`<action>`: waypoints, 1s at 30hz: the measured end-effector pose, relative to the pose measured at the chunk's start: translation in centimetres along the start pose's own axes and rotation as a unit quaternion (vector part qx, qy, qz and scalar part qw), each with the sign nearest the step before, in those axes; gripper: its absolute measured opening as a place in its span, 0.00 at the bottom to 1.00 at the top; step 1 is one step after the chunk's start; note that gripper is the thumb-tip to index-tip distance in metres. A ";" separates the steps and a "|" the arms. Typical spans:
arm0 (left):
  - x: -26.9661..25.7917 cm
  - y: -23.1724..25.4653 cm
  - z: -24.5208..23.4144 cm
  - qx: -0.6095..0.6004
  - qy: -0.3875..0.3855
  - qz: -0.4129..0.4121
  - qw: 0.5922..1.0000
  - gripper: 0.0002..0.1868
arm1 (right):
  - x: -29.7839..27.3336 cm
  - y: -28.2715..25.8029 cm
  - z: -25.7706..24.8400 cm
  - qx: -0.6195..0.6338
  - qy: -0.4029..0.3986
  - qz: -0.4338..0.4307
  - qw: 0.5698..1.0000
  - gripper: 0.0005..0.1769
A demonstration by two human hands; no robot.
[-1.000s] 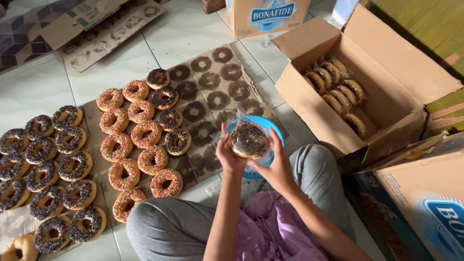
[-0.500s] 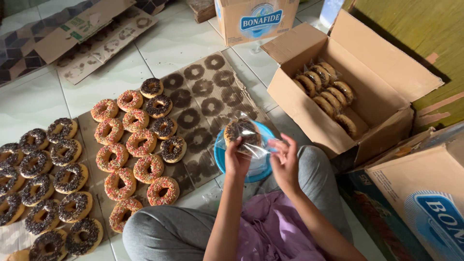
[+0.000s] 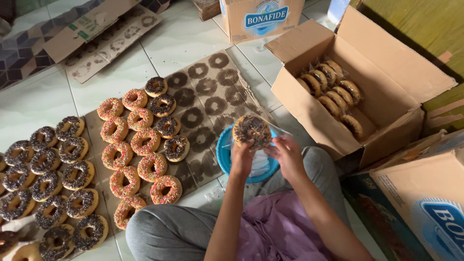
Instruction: The person sits on the floor and packages donuts one by one into clear plastic bags. They pick up a donut, place it in a bag, and then put the bagged donut into a cardboard box.
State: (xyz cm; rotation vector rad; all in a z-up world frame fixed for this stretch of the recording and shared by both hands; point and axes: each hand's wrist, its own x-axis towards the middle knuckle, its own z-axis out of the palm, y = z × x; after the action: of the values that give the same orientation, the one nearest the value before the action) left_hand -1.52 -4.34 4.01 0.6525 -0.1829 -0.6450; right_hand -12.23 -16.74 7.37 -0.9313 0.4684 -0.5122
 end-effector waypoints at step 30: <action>2.5 1.1 4.3 -0.143 0.035 -0.138 0.979 0.47 | -6.1 -6.8 4.7 -0.475 -0.300 -0.079 0.823 0.06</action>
State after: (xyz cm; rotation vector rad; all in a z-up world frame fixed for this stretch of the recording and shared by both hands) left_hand -0.47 -7.33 7.98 0.4248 0.0674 -0.8957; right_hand -15.68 -13.45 16.47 -2.0312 0.0279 -0.0683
